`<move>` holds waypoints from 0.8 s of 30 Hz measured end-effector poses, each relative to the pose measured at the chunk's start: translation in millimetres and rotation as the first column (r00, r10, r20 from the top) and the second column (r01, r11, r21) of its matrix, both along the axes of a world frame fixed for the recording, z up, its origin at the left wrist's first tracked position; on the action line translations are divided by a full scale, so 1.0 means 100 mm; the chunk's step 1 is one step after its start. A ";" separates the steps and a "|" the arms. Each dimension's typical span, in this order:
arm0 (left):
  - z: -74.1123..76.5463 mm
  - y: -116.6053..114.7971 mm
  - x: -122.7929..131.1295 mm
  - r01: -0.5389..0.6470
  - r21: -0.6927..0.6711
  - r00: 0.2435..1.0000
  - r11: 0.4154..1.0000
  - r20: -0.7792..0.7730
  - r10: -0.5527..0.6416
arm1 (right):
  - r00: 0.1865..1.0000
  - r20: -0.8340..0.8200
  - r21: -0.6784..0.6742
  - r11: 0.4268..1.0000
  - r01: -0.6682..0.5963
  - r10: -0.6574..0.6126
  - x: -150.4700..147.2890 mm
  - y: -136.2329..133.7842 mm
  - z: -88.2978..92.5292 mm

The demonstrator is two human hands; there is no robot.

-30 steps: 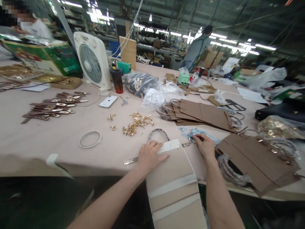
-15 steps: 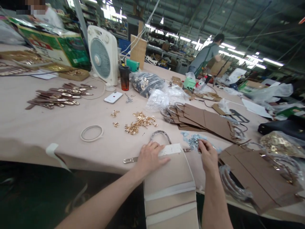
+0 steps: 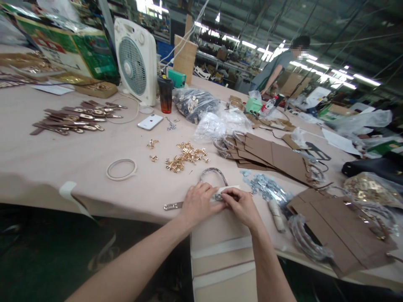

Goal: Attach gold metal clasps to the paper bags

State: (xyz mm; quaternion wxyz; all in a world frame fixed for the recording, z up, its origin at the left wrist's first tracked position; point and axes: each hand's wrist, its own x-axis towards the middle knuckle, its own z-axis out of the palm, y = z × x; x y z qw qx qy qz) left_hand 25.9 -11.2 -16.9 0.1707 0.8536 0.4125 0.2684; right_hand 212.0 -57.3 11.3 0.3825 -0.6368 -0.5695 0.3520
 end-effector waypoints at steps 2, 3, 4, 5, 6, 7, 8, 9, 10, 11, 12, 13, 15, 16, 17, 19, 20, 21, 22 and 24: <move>0.00 0.00 0.00 0.004 -0.001 1.000 1.000 0.003 -0.004 | 0.999 0.045 0.005 1.000 0.007 -0.007 0.00 0.00 -0.01; 0.00 0.00 -0.01 0.006 -0.001 1.000 1.000 0.004 -0.006 | 0.997 0.074 0.017 1.000 0.007 -0.008 -0.01 0.00 -0.01; 0.00 0.00 -0.01 0.006 0.000 1.000 1.000 0.006 -0.006 | 0.995 0.104 0.033 0.999 0.003 -0.006 -0.01 0.01 -0.01; 0.00 0.00 -0.01 0.006 0.002 1.000 1.000 0.006 -0.006 | 0.991 0.134 0.052 0.999 -0.001 -0.006 -0.02 0.01 0.00; 0.00 0.00 -0.01 0.005 0.003 1.000 1.000 0.007 -0.005 | 0.987 0.162 0.065 0.998 -0.007 -0.004 -0.02 0.01 0.00; -0.01 -0.01 -0.01 0.004 0.005 1.000 1.000 0.008 -0.004 | 0.982 0.189 0.073 0.997 -0.011 -0.003 -0.03 0.01 0.00; -0.01 -0.01 -0.01 0.004 0.006 1.000 1.000 0.011 -0.004 | 0.976 0.218 0.082 0.997 -0.015 -0.003 -0.03 0.02 0.00; -0.01 -0.01 -0.01 0.003 0.007 1.000 1.000 0.014 -0.003 | 0.969 0.248 0.093 0.996 -0.017 -0.007 -0.03 0.02 0.00; -0.01 -0.01 -0.01 0.003 0.008 1.000 1.000 0.018 -0.003 | 0.960 0.278 0.103 0.995 -0.017 -0.013 -0.02 0.03 0.00; -0.01 0.00 -0.01 0.002 0.008 1.000 1.000 0.022 -0.003 | 0.952 0.304 0.111 0.994 -0.017 -0.018 -0.02 0.03 -0.01; -0.01 0.00 -0.01 0.000 0.008 1.000 1.000 0.025 -0.001 | 0.946 0.322 0.116 0.993 -0.013 -0.026 -0.01 0.04 -0.02; -0.01 0.00 -0.01 -0.002 0.006 1.000 1.000 0.026 0.001 | 0.943 0.330 0.113 0.994 -0.006 -0.032 -0.01 0.06 -0.03; -0.01 0.00 -0.01 -0.006 0.002 1.000 1.000 0.020 0.006 | 0.944 0.328 0.078 0.997 -0.002 -0.024 0.00 0.09 -0.04; 0.00 0.00 -0.01 -0.008 0.000 1.000 1.000 0.016 0.008 | 0.946 0.324 0.054 0.998 -0.007 -0.011 0.01 0.11 -0.04; 0.01 0.00 -0.01 -0.009 -0.001 1.000 1.000 0.012 0.009 | 0.947 0.321 0.030 0.999 -0.014 0.003 0.01 0.12 -0.03; 0.03 -0.01 -0.02 -0.003 0.004 1.000 1.000 0.002 0.003 | 0.949 0.314 -0.010 1.000 -0.019 0.021 -0.01 0.14 -0.01; 0.05 -0.02 -0.02 0.000 0.008 1.000 1.000 -0.004 0.000 | 0.952 0.305 -0.021 1.000 -0.014 0.020 -0.02 0.13 0.01; 0.06 -0.02 -0.02 0.003 0.013 1.000 1.000 -0.011 -0.003 | 0.956 0.292 -0.021 1.000 -0.007 0.013 -0.04 0.12 0.02; 0.07 -0.02 -0.01 0.007 0.020 1.000 1.000 -0.019 -0.006 | 0.962 0.275 -0.005 1.000 0.000 0.002 -0.06 0.10 0.04; 0.08 -0.02 0.00 0.016 0.040 0.999 0.999 -0.035 -0.015 | 0.974 0.225 0.064 0.998 -0.001 -0.013 -0.08 0.03 0.07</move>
